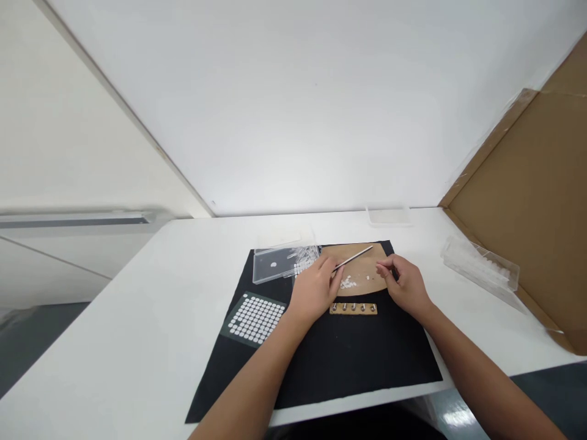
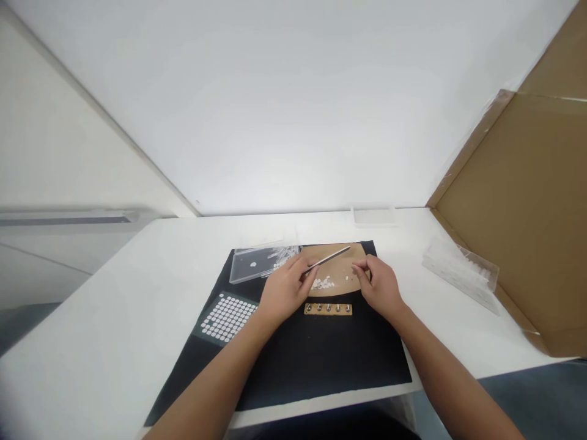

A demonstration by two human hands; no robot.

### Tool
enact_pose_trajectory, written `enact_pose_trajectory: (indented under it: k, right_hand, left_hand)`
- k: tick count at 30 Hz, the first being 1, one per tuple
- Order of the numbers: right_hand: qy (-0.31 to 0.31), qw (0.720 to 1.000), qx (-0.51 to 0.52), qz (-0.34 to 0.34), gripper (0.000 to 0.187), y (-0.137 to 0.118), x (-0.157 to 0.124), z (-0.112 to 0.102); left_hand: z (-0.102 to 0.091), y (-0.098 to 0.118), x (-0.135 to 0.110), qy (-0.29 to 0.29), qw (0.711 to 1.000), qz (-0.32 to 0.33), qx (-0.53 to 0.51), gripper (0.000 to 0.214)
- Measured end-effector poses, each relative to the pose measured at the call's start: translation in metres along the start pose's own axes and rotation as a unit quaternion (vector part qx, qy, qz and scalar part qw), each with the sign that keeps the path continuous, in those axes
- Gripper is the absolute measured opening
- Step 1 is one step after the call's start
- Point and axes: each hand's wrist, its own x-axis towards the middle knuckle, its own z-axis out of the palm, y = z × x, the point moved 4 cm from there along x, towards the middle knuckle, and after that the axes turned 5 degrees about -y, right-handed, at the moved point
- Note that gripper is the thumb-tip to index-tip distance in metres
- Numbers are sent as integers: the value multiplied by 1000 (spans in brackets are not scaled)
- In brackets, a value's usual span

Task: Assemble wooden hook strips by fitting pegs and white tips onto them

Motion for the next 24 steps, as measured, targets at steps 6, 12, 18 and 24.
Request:
enact_pose_trajectory:
  k: [6,12,18,24]
  right_hand:
    - [-19,999,-38,-21,24,-17,19,-18]
    - [-47,994,-78,-64,22,-39,33,-9]
    - [29,991,-108,-74,20,-40,25,7]
    - [56,989,-130,-43,25,-44,23,25]
  left_hand:
    - [-1,1,3,34,998,-11,-58,19]
    - [-1,9,-1,43,995,-13,-89,21]
    - [-2,10,-2,35,994,-5,-107,25]
    - [-3,20,-6,33,995,-31,-90,29]
